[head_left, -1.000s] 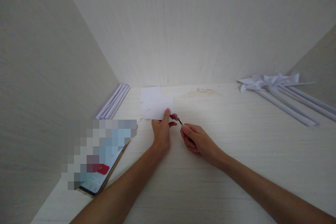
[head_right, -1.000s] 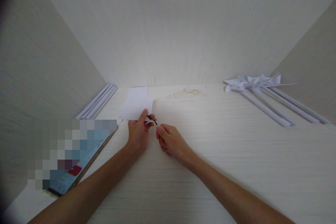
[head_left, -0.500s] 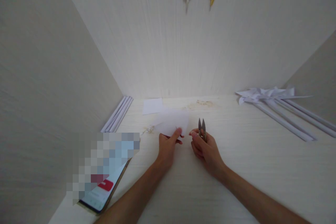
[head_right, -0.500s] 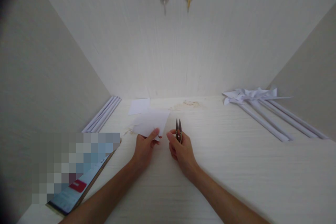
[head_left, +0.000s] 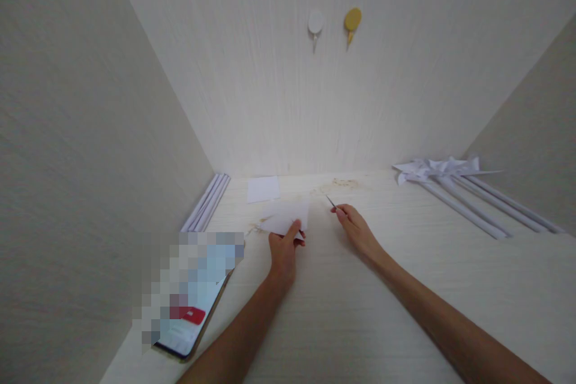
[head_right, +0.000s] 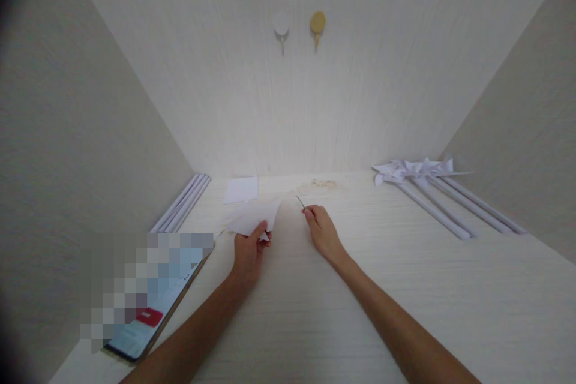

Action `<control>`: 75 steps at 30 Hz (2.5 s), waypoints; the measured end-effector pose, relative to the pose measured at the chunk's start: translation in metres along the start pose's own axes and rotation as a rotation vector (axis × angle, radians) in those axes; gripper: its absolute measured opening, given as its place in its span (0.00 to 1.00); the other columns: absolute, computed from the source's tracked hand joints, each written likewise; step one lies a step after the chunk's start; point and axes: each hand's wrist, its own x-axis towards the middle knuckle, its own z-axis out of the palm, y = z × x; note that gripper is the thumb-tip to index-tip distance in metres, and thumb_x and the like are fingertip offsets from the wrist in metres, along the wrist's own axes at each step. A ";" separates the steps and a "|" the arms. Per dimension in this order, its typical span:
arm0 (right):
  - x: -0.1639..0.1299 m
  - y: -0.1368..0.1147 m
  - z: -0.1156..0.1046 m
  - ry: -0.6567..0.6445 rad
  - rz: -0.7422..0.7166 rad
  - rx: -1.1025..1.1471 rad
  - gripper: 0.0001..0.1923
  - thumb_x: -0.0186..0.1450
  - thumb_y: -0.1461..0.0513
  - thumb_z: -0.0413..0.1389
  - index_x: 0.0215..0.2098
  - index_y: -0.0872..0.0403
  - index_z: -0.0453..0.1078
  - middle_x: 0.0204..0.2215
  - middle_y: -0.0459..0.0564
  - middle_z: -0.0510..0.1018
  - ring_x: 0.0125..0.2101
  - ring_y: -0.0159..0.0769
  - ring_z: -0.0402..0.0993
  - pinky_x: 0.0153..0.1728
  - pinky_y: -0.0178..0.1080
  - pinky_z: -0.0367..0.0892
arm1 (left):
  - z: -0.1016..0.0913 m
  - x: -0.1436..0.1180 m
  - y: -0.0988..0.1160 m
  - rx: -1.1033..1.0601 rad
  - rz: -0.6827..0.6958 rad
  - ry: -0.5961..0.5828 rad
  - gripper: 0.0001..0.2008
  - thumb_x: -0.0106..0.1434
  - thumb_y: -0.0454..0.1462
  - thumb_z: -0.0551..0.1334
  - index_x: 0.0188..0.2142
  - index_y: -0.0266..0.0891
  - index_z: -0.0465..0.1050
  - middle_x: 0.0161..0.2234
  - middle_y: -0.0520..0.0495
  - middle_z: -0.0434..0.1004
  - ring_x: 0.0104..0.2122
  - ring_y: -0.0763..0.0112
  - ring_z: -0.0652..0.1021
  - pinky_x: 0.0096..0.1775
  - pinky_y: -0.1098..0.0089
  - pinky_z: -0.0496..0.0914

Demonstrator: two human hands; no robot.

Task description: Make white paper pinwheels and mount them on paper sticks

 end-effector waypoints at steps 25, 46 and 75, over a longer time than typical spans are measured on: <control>0.058 -0.004 0.004 -0.059 -0.084 -0.608 0.20 0.61 0.66 0.42 0.52 0.58 0.57 0.46 0.63 0.62 0.45 0.47 0.58 0.40 0.48 0.58 | -0.002 0.000 -0.002 0.009 -0.015 -0.047 0.08 0.41 0.36 0.64 0.20 0.33 0.67 0.14 0.54 0.67 0.15 0.78 0.66 0.16 0.77 0.58; -0.056 -0.035 0.022 -0.328 0.299 1.156 0.15 0.49 0.53 0.58 0.18 0.58 0.65 0.13 0.43 0.68 0.13 0.24 0.59 0.16 0.31 0.50 | -0.010 -0.026 -0.005 0.129 -0.124 -0.299 0.12 0.43 0.40 0.64 0.16 0.34 0.66 0.11 0.53 0.65 0.12 0.78 0.66 0.17 0.74 0.58; -0.057 -0.032 0.023 -0.246 0.186 0.977 0.13 0.51 0.54 0.57 0.22 0.55 0.64 0.16 0.43 0.65 0.18 0.27 0.58 0.20 0.32 0.54 | -0.005 -0.027 -0.001 0.099 -0.100 -0.050 0.15 0.36 0.41 0.68 0.19 0.35 0.66 0.14 0.56 0.65 0.14 0.79 0.63 0.16 0.75 0.57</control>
